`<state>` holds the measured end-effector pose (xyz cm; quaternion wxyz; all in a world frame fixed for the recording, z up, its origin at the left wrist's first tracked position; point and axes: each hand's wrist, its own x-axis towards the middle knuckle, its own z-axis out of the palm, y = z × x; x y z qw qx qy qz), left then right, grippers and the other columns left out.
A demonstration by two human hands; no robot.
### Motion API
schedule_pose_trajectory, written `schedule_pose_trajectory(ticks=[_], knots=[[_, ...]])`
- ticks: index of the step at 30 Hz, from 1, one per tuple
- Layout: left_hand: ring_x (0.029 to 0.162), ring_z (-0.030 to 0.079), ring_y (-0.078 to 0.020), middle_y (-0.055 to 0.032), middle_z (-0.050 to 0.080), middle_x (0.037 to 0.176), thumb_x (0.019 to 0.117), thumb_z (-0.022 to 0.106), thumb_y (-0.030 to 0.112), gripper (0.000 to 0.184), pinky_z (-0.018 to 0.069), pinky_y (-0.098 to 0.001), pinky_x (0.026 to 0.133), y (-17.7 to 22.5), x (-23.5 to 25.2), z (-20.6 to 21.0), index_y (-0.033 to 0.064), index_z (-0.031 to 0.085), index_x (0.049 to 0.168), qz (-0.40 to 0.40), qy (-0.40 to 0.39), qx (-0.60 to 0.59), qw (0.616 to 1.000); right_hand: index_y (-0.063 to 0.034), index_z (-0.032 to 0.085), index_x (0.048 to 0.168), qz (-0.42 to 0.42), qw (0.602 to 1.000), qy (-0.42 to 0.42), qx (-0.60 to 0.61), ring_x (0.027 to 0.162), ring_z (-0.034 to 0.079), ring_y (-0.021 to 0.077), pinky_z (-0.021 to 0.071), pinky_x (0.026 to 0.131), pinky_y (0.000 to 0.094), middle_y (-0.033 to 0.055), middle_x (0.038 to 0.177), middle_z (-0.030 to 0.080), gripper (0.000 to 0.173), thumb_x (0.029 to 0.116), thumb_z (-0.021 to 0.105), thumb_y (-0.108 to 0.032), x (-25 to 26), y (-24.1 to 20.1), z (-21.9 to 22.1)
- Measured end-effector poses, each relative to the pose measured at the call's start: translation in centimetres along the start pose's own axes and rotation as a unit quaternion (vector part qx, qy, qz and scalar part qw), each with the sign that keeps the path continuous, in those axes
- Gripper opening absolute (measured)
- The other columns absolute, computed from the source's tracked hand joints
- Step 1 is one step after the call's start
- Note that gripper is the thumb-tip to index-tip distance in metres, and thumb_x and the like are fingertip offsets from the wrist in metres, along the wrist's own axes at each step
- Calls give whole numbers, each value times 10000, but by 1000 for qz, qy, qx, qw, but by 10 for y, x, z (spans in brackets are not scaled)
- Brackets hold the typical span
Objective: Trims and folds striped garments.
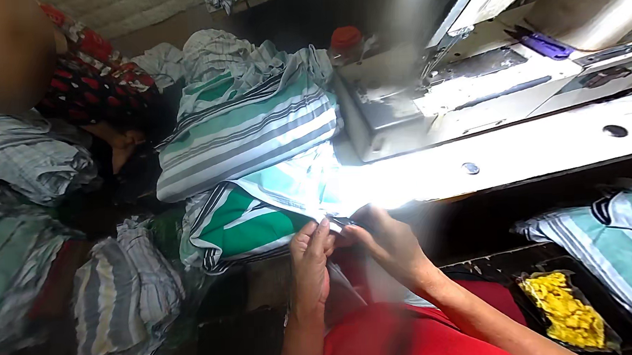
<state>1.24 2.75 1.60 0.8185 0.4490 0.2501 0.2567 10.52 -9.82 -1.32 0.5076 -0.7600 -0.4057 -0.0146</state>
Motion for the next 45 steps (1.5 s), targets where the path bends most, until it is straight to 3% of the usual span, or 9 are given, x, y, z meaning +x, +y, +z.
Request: schedule_pose_trajectory(ticks=[2,5,12,17,27,31,37,42,45], knots=[[672,679,-143,-90,681,758,1037,473,2,193,614,-326,696,1,2,-2,-45,621,921,-7,12,2,1000,-60,659,1100,5,1000,-5,10,763,678,105,558,672,300,28,867,708,324,1034,591,-370,0,2,0],[762,728,-206,-143,713,840,1043,486,4,175,635,-385,756,2,6,-3,-87,631,1004,10,38,-16,999,-62,659,1104,13,1000,-13,25,747,660,94,550,660,292,23,858,696,329,1030,599,-377,0,3,-1],[609,603,-96,-85,668,736,1015,528,-10,172,549,-258,621,1,5,-3,-59,664,923,22,32,-28,999,-60,652,1125,14,999,-15,33,790,670,84,555,688,280,23,902,708,343,1025,606,-385,1,-1,1],[603,613,-99,-84,667,720,1013,533,-8,185,553,-257,611,0,3,-2,-51,670,895,21,31,-27,999,-59,656,1109,14,999,-11,31,784,674,88,557,691,282,25,893,710,327,1036,591,-370,3,-2,1],[665,663,-114,-101,695,764,1028,477,0,227,569,-257,644,-2,1,0,-53,668,916,16,40,-47,998,-71,650,1137,32,997,-20,63,813,684,71,575,715,277,5,917,717,317,1033,597,-366,-1,2,-2],[754,716,-154,-116,714,799,1022,474,-20,220,616,-314,755,-4,-1,1,-69,662,920,32,32,-33,998,-67,655,1131,21,999,-14,38,815,681,84,561,707,288,19,918,719,337,1028,599,-383,0,1,-1],[647,618,-93,-54,649,715,1015,486,2,242,556,-260,666,-9,-1,1,-29,658,848,45,17,-2,999,-64,661,1119,12,999,-6,30,794,677,78,559,698,274,17,899,716,318,1031,598,-363,2,0,0],[749,712,-147,-110,713,807,1020,473,-8,225,609,-301,733,-8,-2,1,-61,661,909,39,20,-5,999,-48,644,1097,28,993,-4,115,776,669,48,564,701,236,0,872,704,257,1037,601,-294,4,1,-1],[798,724,-158,-116,722,853,1029,477,-10,216,625,-338,797,-7,-1,0,-78,661,939,60,-3,18,998,-37,584,1153,41,987,-5,158,702,606,29,531,634,212,-22,836,649,385,946,717,-333,11,-3,-6]])
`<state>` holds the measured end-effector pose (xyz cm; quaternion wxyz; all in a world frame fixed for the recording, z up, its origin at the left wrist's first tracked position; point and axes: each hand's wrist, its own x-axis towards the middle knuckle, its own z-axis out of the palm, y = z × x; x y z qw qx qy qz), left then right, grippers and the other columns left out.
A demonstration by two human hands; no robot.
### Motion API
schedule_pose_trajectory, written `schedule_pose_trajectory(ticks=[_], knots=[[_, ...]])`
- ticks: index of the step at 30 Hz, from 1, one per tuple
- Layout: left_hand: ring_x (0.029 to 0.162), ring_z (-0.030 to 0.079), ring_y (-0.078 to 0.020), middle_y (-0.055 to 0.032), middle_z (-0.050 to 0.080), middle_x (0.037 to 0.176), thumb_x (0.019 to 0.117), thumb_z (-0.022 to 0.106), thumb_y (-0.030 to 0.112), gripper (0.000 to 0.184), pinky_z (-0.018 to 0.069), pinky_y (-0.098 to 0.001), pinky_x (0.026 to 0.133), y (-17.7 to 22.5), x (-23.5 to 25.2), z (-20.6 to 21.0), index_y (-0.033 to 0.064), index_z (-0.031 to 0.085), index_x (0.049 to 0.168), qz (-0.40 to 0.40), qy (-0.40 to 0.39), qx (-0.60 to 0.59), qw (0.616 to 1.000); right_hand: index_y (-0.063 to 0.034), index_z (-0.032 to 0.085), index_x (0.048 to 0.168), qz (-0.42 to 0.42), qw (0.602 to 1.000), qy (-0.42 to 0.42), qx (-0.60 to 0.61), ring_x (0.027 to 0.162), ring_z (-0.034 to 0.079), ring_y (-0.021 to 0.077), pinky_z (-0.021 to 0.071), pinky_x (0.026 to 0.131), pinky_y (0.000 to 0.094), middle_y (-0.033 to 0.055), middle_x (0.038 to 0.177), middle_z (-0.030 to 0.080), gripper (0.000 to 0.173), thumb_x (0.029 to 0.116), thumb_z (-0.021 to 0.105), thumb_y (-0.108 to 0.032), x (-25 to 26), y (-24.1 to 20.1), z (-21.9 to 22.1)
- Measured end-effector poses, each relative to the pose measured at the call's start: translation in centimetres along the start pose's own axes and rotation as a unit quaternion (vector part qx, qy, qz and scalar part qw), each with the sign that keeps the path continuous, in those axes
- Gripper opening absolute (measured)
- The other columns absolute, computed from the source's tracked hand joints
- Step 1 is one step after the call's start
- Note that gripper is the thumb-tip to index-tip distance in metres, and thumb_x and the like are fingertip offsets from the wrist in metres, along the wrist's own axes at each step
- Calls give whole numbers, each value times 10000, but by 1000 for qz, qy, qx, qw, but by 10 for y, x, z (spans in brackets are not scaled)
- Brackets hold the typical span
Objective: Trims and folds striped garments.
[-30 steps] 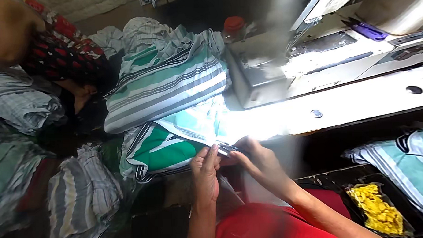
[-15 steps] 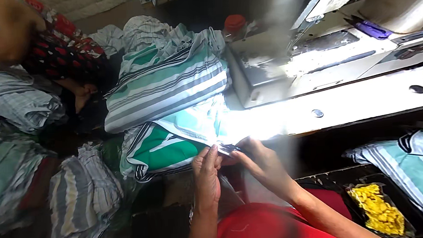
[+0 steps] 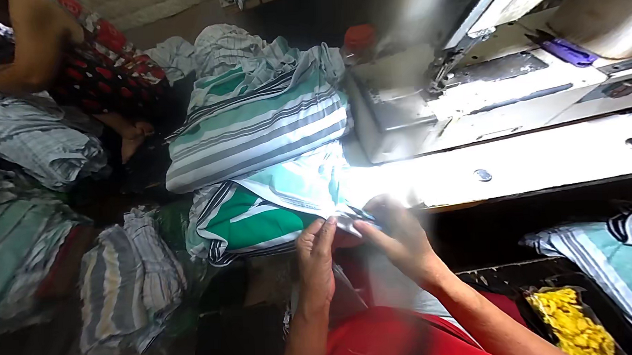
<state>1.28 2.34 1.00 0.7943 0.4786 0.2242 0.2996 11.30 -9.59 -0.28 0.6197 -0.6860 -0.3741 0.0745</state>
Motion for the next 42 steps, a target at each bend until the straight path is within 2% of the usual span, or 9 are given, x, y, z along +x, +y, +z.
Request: schedule_pose_trajectory(ticks=[5,9,14,19,21,25,30,36,42], knots=[[905,743,-177,-133,752,994,1076,465,80,301,627,-347,863,10,6,-13,-101,706,1068,183,-22,199,963,-94,656,1192,-17,984,-140,-106,687,627,71,534,626,313,-14,819,674,277,963,614,-243,33,-4,-7],[1041,705,-221,-96,755,1093,997,625,202,258,516,-454,984,33,10,-62,20,747,1132,319,193,486,790,-23,616,1118,-89,989,-82,-90,694,567,-28,516,665,190,-34,822,607,235,1037,522,-222,71,-21,-16],[1286,499,-521,-297,560,1376,885,759,415,634,355,-714,1044,64,-5,-130,-36,631,1312,180,345,615,686,-117,544,1102,-67,991,-95,-72,549,538,-33,454,526,142,-97,685,570,183,1040,519,-287,124,-44,-33],[756,642,-201,-120,676,856,1015,596,112,216,545,-390,750,99,-7,-157,-59,655,1132,124,302,439,837,-81,570,1090,26,967,-252,-38,488,533,7,445,481,155,-37,639,620,101,1055,499,-144,175,-62,-31],[892,681,-103,-32,682,1046,1052,479,63,224,581,-293,820,113,4,-163,19,520,1268,205,261,98,938,-102,558,1121,39,985,-156,57,606,613,22,545,589,202,-66,744,645,109,1052,499,-163,195,-63,-21],[1453,404,-202,-71,346,1618,1076,438,203,536,394,-419,1162,137,9,-172,101,274,1576,340,260,44,903,-116,363,1380,-49,964,36,260,1080,712,177,600,924,367,10,1237,687,272,1117,325,-176,230,-56,-6],[1106,605,-180,-166,595,1269,1100,406,204,442,511,-346,915,75,2,-163,-47,350,1460,227,462,19,857,-51,501,1285,-88,989,-64,99,598,543,-40,466,554,156,-77,942,692,259,1065,408,-151,178,-52,36],[1014,683,-184,-104,702,1140,1114,274,461,567,554,-368,878,3,-4,-141,23,553,1339,-54,304,-139,941,-24,678,1213,-233,884,-348,-207,894,711,245,587,766,415,161,1082,715,321,959,663,-220,86,-38,111],[821,659,-93,-10,679,886,1073,458,121,176,564,-272,774,0,-6,-138,60,621,1049,97,210,-173,957,-54,705,1073,-330,829,-336,-303,887,731,351,587,688,496,182,1065,710,184,921,681,-155,73,-32,130]])
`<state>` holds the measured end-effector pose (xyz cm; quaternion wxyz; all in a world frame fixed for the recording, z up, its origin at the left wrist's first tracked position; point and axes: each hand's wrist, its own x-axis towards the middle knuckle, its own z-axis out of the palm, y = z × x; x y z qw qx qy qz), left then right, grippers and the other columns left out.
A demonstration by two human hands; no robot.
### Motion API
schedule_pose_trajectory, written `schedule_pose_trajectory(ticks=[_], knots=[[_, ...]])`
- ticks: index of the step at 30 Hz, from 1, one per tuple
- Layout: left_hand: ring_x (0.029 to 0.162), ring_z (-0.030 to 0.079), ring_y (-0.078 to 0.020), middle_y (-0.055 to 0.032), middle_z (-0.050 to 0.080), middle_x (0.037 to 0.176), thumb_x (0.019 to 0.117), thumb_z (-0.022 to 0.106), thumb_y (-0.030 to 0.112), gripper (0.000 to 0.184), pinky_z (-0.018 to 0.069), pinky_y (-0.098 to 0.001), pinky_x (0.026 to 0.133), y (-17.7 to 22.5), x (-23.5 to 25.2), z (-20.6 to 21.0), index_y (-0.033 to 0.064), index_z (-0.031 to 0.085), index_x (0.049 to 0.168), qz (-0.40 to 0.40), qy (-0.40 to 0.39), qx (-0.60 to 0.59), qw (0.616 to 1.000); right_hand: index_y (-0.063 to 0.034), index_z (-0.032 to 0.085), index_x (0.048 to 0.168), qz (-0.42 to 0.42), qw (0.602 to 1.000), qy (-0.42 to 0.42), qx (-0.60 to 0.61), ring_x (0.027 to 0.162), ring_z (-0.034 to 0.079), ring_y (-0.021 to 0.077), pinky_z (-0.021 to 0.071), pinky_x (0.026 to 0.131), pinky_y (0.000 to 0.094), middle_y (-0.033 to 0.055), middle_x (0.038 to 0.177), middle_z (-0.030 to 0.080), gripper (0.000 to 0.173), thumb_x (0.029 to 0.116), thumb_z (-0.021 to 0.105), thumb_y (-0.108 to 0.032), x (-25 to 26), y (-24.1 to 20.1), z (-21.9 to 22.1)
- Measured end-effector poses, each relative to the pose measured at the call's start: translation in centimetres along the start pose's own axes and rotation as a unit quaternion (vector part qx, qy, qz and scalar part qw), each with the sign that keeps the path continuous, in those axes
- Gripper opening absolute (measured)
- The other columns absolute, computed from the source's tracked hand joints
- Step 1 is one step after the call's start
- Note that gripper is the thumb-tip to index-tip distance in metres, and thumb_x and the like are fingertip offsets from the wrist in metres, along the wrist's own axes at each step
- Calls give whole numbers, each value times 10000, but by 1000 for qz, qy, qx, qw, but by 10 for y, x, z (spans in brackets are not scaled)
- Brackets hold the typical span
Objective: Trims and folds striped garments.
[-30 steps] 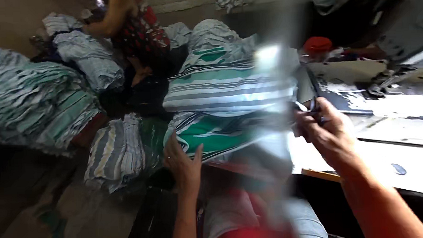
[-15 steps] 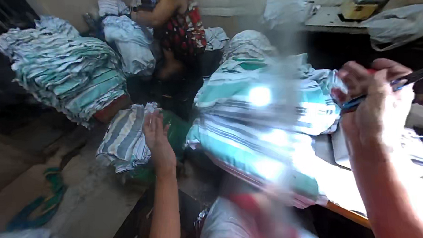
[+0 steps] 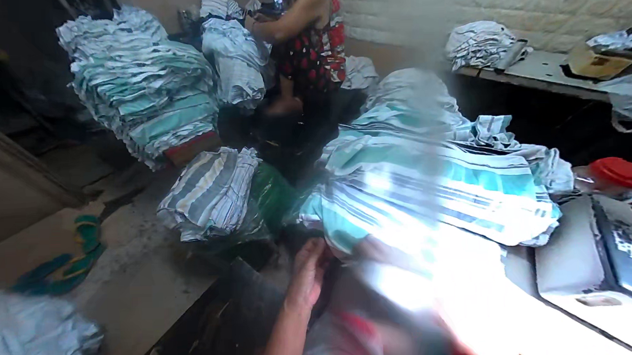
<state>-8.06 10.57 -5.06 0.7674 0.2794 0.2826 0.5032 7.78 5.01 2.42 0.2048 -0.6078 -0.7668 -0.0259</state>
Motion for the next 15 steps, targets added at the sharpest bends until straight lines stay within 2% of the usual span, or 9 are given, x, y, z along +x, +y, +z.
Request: schedule_pose_trajectory(ticks=[2,3,5,6,7,9,12,13,15], knots=[[850,665,-94,-12,684,911,1073,450,117,173,567,-278,791,4,-3,3,67,612,1044,3,11,-11,1000,-45,731,1030,36,995,26,92,828,727,272,579,672,442,152,1003,728,219,929,685,-235,-2,10,-3],[864,669,-105,-20,684,932,1081,442,133,176,570,-290,796,5,-4,6,63,603,1067,-13,26,-12,1000,-46,744,1006,54,986,49,147,787,705,199,568,668,375,119,957,733,226,923,677,-245,-3,16,-1],[938,671,-146,-56,676,1030,1097,437,203,235,570,-339,860,6,-5,9,37,572,1196,-58,27,-17,998,-31,745,987,96,955,73,272,706,622,42,521,633,210,31,863,711,192,915,660,-187,-4,23,-3],[969,674,-153,-66,678,1077,1101,436,241,279,568,-350,886,5,-5,9,35,556,1246,-74,18,-15,997,-24,736,963,120,930,82,339,652,583,3,489,581,172,-9,803,685,151,910,648,-134,-3,23,-8],[981,676,-151,-65,683,1089,1099,445,256,297,567,-349,896,4,-5,9,38,553,1270,-81,8,-11,997,-35,730,939,143,902,86,398,617,573,0,481,549,176,-38,758,668,117,912,638,-100,-2,23,-14],[902,675,-120,-39,683,1003,1082,482,194,235,575,-313,847,5,-6,10,47,550,1252,-78,-1,-1,997,-127,729,889,169,865,92,463,599,556,-11,468,542,168,-99,722,648,122,909,609,-110,-4,31,-25],[728,619,-78,5,627,806,1046,486,56,109,552,-251,724,4,-3,6,49,584,1092,-51,25,-1,998,-178,717,878,214,837,133,485,499,457,-39,388,466,142,-141,654,607,158,923,582,-107,-5,45,-37],[711,617,-74,9,624,784,1047,486,49,105,549,-240,707,6,-3,6,48,588,1069,-43,45,3,998,-179,702,883,233,847,148,454,490,445,-45,379,459,139,-146,648,596,152,929,575,-110,-5,51,-42],[767,636,-87,-12,646,860,1043,501,50,126,551,-253,721,8,-2,3,35,591,1129,-22,93,27,995,-141,678,947,260,913,155,274,538,451,-21,390,505,182,-107,698,573,92,929,587,-141,-9,63,-51]])
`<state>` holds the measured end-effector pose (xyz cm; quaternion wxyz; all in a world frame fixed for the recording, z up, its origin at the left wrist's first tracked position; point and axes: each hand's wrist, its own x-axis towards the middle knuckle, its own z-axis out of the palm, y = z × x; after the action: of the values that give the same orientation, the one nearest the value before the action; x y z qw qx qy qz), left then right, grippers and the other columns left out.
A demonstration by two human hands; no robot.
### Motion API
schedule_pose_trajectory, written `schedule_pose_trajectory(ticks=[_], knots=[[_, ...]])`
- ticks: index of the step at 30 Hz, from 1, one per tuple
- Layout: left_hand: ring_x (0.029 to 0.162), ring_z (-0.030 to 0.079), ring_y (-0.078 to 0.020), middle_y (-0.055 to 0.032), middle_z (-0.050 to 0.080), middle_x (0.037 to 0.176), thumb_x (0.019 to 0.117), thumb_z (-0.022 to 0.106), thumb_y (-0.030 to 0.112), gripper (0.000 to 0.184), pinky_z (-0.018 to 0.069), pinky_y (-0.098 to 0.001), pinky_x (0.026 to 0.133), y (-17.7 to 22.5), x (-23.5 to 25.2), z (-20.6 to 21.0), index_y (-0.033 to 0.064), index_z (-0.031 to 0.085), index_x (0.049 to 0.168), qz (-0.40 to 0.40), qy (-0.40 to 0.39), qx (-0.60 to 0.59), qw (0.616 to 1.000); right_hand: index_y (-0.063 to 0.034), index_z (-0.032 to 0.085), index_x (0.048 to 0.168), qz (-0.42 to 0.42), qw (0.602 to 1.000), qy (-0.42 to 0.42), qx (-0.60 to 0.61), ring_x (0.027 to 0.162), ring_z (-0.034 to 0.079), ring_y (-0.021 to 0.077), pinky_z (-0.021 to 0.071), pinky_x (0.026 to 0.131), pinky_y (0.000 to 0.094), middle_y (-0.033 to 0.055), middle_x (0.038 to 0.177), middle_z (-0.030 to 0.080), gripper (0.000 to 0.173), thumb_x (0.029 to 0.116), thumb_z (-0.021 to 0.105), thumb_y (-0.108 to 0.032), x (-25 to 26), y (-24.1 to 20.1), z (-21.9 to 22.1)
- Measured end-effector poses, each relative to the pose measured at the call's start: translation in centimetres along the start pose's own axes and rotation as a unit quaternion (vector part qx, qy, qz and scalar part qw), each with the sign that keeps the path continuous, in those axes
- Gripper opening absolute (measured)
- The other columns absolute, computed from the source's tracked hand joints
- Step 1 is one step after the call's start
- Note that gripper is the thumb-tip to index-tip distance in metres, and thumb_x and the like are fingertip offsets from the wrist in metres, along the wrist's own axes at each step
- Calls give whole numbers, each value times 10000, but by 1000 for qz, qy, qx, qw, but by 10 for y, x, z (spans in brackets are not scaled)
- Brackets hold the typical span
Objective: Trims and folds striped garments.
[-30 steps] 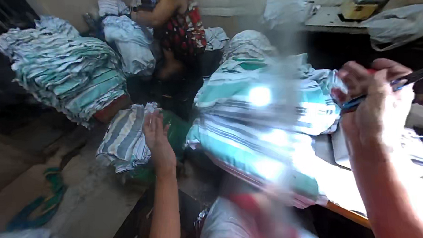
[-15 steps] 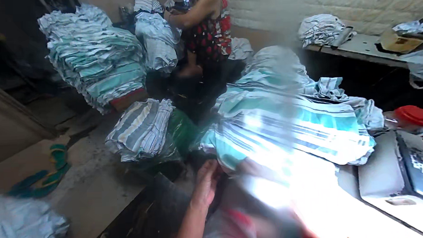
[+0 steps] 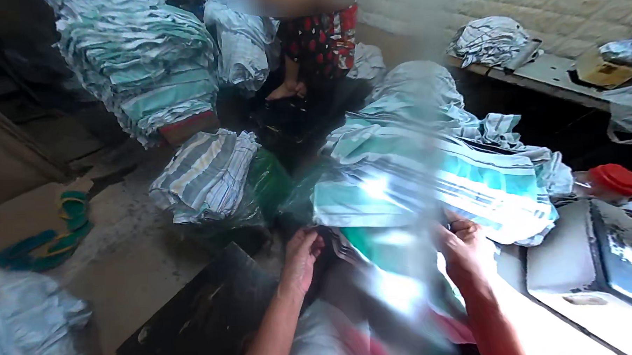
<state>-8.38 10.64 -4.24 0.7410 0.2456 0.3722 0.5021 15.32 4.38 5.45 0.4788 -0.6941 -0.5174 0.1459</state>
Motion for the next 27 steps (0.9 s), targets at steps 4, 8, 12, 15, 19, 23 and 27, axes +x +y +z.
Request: schedule_pose_trajectory(ticks=[4,8,12,15,19,23,27], knots=[[957,623,-127,-103,630,1100,985,579,32,341,529,-291,803,-7,2,-2,-24,487,1308,102,55,85,990,-15,657,1145,-92,971,47,-216,619,554,236,452,571,470,160,879,654,245,937,606,-134,-4,-8,-4],[1243,551,-227,-206,568,1329,885,644,143,582,498,-362,987,-16,3,4,-89,433,1375,291,82,209,930,-76,716,1227,-193,953,-111,-206,921,702,259,571,765,442,175,1216,685,336,956,692,-272,2,-18,15],[1435,392,-375,-288,450,1496,829,741,373,848,311,-539,1187,-14,-2,21,-103,415,1451,414,71,370,829,-86,757,1103,-191,940,-153,-240,935,725,330,564,750,518,165,1175,707,204,915,678,-81,8,-21,35],[1455,382,-399,-244,468,1524,821,758,500,925,230,-649,1171,-8,0,44,-58,429,1481,453,92,456,760,-50,780,1029,-208,967,-80,-125,838,682,155,557,742,296,134,1037,726,183,924,676,-157,14,-27,33],[1462,376,-387,-207,450,1550,793,804,245,875,202,-675,1164,13,14,67,3,395,1528,435,110,491,747,-49,761,991,-259,966,-16,7,777,586,-77,480,691,81,-20,947,693,158,940,681,-175,14,-36,15],[1405,467,-343,-148,567,1460,745,793,4,742,270,-654,1131,29,40,53,40,540,1442,437,113,524,722,-39,744,1022,-288,957,39,-13,779,569,-78,474,703,91,-40,933,678,163,951,641,-144,16,-34,-13],[1079,698,-232,-44,763,1132,810,741,-12,315,430,-548,993,34,46,14,129,789,1088,560,117,514,639,-18,745,1030,-284,954,65,-67,803,566,-66,456,724,89,5,947,676,177,970,625,-134,14,-17,-29]])
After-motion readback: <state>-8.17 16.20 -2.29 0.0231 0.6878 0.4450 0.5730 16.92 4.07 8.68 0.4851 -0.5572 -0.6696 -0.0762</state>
